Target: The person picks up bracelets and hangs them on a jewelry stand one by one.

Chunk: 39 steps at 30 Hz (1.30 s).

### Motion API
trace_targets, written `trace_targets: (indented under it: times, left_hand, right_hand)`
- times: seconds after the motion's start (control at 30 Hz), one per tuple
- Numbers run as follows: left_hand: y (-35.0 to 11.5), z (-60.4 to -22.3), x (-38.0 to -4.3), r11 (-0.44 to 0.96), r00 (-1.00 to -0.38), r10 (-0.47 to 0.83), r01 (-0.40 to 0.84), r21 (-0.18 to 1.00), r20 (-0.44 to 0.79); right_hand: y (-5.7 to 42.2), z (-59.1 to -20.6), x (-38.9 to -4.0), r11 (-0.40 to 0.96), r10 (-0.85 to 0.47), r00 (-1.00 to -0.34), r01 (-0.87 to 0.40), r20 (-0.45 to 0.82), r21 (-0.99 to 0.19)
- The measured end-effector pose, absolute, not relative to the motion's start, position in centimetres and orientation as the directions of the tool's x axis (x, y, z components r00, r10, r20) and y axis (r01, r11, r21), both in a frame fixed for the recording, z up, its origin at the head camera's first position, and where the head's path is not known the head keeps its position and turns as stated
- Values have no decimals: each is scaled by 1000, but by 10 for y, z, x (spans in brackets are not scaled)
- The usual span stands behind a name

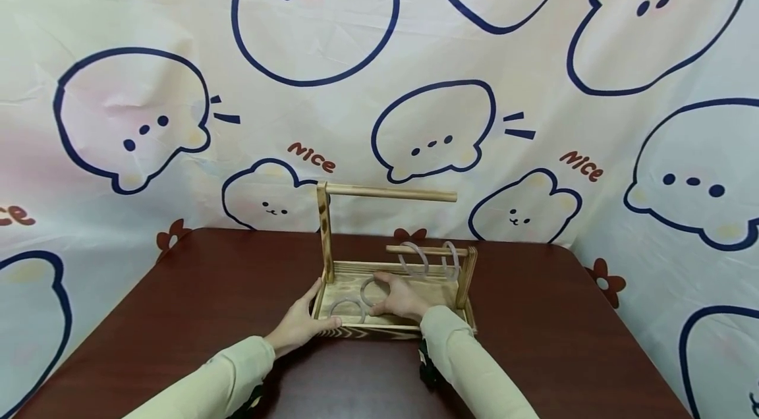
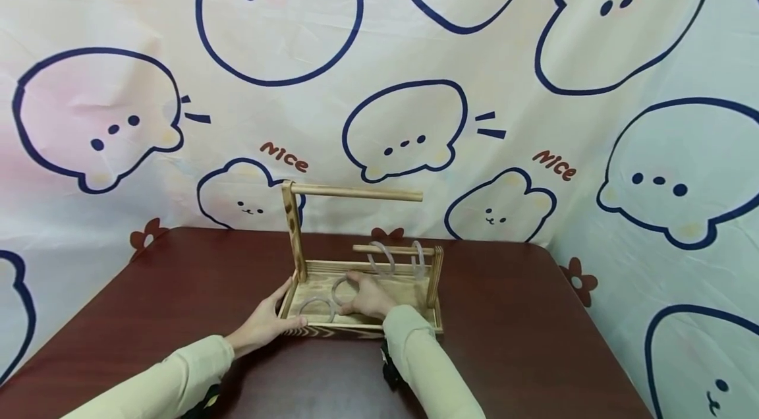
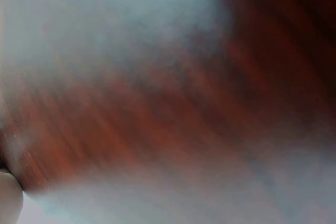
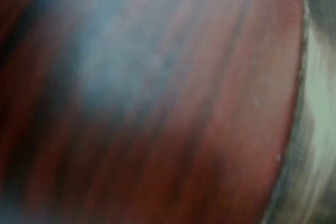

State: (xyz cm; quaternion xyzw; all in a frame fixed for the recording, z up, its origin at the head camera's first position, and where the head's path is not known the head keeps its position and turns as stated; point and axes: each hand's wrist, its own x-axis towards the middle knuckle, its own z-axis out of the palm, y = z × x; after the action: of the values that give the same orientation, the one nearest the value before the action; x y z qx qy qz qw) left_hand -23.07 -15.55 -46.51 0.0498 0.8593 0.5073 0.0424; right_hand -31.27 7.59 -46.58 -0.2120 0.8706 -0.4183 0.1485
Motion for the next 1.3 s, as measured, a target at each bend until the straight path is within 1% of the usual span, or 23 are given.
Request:
trace_targets:
  times: [0.17, 0.37, 0.67, 0.8, 1.0, 1.3]
  left_hand:
    - [-154, -465, -231, 483, -991, 130, 45, 874, -21]
    - [-155, -463, -230, 491, -992, 122, 45, 870, -18]
    - [-156, -463, -228, 490, -992, 126, 56, 870, -7]
    - [-155, -465, -229, 469, -991, 132, 57, 882, -6]
    - [-156, -465, -229, 470, -992, 124, 64, 880, 6]
    - [-157, -465, -229, 471, -992, 128, 66, 879, 6]
  right_hand:
    - [76, -467, -314, 585, -489, -870, -272, -64, -764]
    - [76, -465, -313, 582, -519, -854, -319, -39, -748]
    - [78, -463, -308, 620, -482, -876, -341, 0, -707]
    - [80, -464, -307, 630, -476, -879, -364, 30, -687]
    - [80, -461, -307, 659, -490, -870, -411, 55, -630]
    - [74, -454, -306, 655, -496, -864, -440, 90, -615]
